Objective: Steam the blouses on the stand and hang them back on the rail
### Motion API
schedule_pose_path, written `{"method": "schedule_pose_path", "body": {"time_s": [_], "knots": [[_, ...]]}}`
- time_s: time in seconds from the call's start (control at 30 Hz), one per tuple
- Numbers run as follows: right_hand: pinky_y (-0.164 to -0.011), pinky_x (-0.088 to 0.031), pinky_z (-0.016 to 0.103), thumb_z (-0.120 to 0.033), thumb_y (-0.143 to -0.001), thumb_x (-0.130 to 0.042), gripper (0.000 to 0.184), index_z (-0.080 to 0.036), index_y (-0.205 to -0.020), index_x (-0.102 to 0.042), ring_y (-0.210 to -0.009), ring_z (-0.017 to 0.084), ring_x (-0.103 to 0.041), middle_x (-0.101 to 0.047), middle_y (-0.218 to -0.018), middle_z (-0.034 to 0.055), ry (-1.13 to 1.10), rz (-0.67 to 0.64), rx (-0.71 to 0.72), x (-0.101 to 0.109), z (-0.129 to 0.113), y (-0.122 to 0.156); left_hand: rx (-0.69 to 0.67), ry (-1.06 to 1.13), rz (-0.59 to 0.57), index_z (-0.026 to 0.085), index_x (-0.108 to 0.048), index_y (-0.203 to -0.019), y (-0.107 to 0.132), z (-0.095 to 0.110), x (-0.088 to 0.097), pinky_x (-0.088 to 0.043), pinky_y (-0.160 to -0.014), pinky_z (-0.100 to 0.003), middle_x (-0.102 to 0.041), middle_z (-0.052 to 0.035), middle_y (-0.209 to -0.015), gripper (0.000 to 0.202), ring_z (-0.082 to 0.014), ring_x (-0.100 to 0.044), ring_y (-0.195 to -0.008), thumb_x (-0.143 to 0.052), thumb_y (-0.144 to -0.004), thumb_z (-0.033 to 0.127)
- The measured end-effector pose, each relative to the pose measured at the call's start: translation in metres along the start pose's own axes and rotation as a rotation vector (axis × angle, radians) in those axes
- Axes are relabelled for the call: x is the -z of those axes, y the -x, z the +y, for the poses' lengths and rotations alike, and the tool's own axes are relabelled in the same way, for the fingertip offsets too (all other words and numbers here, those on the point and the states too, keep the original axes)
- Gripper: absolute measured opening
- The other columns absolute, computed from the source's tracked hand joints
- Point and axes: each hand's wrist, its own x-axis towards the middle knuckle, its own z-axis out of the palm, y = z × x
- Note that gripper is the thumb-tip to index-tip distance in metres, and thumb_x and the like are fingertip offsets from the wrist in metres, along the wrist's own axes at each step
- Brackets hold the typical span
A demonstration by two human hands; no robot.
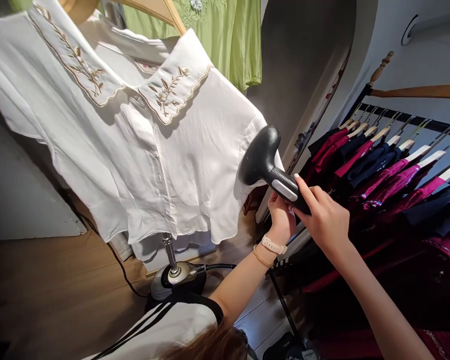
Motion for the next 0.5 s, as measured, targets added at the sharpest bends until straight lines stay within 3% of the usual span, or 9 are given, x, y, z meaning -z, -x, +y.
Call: {"method": "schedule_pose_path", "body": {"time_s": [0.2,0.37,0.5], "knots": [[-0.054,-0.032,0.024,-0.027,-0.095,-0.064,0.059,-0.024,-0.152,-0.052,-0.077,0.013,-0.066,-0.071,-0.094,0.0021,0.003,-0.013,0.002,0.002,0.000,0.005,0.027,0.007,-0.005,0.019,-0.060,-0.077,-0.001,-0.004,0.003,-0.029,-0.058,-0.024,-0.050,0.0039,-0.067,0.019,-0.0088,-0.038,-0.058,-0.077,-0.071,0.026],[-0.054,-0.032,0.023,-0.027,-0.093,-0.064,0.064,-0.025,-0.155,-0.048,-0.075,0.013,-0.065,-0.072,-0.097,0.0033,0.018,-0.009,-0.057,0.008,-0.001,0.005,0.046,-0.025,0.025,0.019,-0.057,-0.074,0.000,-0.003,0.001,-0.025,-0.054,-0.024,-0.043,0.0060,-0.060,0.023,-0.0078,-0.033,-0.054,-0.078,-0.071,0.028],[-0.054,-0.031,0.023,-0.028,-0.095,-0.063,0.062,-0.024,-0.155,-0.050,-0.076,0.013,-0.065,-0.072,-0.097,0.0040,0.023,-0.039,-0.046,0.011,0.000,0.006,0.057,-0.038,0.065,0.020,-0.060,-0.075,0.000,-0.003,-0.001,-0.030,-0.055,-0.025,-0.050,0.0036,-0.064,0.019,-0.0092,-0.040,-0.056,-0.077,-0.071,0.027]]}}
